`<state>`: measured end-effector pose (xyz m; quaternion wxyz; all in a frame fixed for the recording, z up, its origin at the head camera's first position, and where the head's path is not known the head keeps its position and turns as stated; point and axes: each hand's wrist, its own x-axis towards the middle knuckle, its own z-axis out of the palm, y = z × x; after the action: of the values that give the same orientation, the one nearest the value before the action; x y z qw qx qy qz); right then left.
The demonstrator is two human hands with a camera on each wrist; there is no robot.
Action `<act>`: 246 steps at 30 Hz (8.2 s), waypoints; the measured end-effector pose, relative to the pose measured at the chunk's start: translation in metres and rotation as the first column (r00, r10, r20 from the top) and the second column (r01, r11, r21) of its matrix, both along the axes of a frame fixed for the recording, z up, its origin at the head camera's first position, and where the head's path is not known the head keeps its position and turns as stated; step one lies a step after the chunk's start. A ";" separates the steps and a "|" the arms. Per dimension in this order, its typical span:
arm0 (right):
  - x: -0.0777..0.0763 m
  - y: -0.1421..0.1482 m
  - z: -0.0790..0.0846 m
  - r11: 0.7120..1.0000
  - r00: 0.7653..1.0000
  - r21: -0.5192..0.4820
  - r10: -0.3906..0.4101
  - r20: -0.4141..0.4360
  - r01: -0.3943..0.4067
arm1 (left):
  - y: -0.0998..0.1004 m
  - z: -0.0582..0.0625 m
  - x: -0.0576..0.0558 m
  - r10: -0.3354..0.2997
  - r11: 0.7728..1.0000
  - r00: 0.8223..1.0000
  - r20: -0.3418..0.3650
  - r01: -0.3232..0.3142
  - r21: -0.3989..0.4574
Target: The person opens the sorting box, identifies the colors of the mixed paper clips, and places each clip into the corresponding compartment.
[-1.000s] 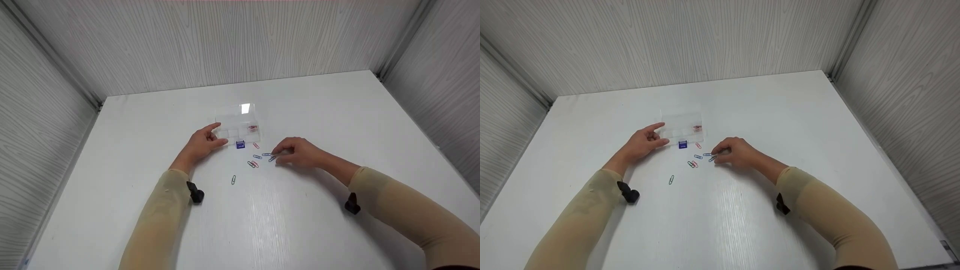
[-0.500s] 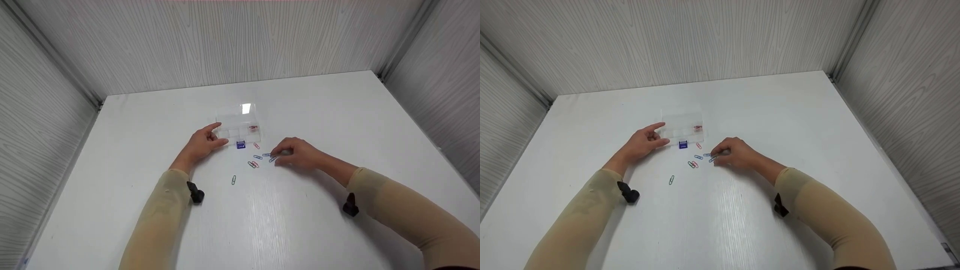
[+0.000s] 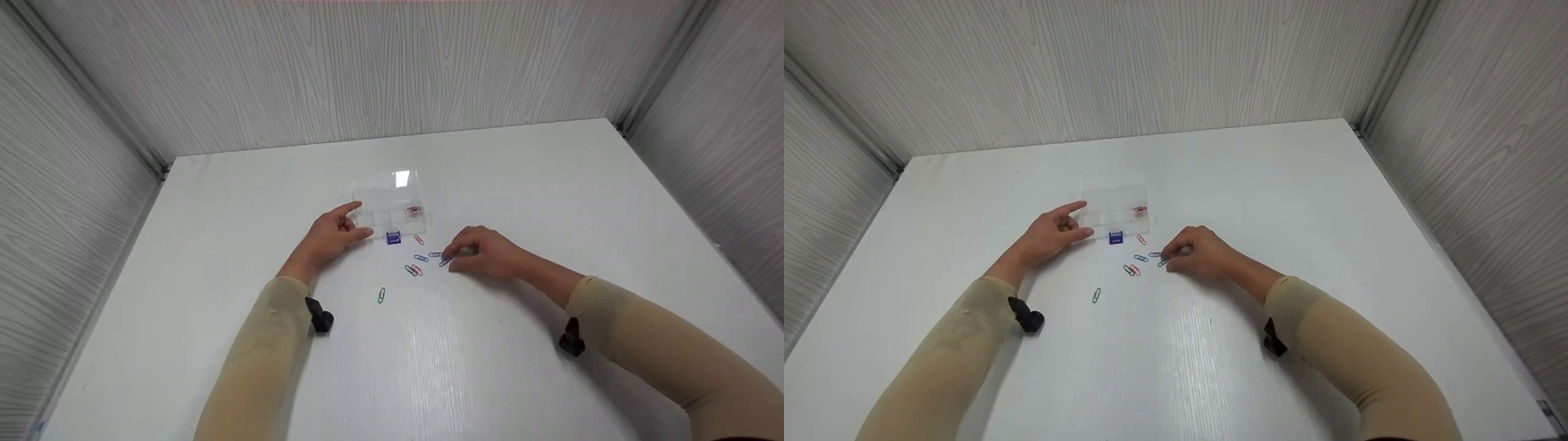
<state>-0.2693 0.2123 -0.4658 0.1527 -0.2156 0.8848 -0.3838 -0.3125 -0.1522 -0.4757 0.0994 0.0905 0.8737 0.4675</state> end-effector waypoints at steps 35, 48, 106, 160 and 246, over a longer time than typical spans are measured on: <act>0.002 -0.002 -0.001 0.999 0.998 -0.012 0.031 -0.053 -0.032 | 0.000 -0.001 -0.001 0.010 1.000 1.000 0.028 -0.011 0.023; 0.001 -0.003 0.001 0.999 0.998 -0.003 0.041 -0.056 -0.041 | 0.000 -0.001 0.000 0.011 1.000 1.000 0.024 -0.011 0.009; -0.047 -0.074 0.016 0.930 0.935 -0.102 -0.354 0.004 0.353 | 0.004 0.000 0.001 0.009 1.000 1.000 0.009 -0.009 0.003; -0.009 -0.027 0.005 0.996 0.997 0.031 -0.082 0.016 0.081 | -0.008 0.000 -0.001 0.012 0.999 1.000 0.013 -0.013 0.039; -0.047 -0.074 0.033 0.955 0.959 -0.095 -0.284 -0.018 0.281 | -0.003 -0.001 -0.001 -0.001 1.000 1.000 -0.001 0.001 0.017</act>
<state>-0.3160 0.1387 -0.4328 0.0724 -0.0996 0.8904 -0.4383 -0.3131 -0.1556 -0.4771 0.0983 0.0919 0.8696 0.4750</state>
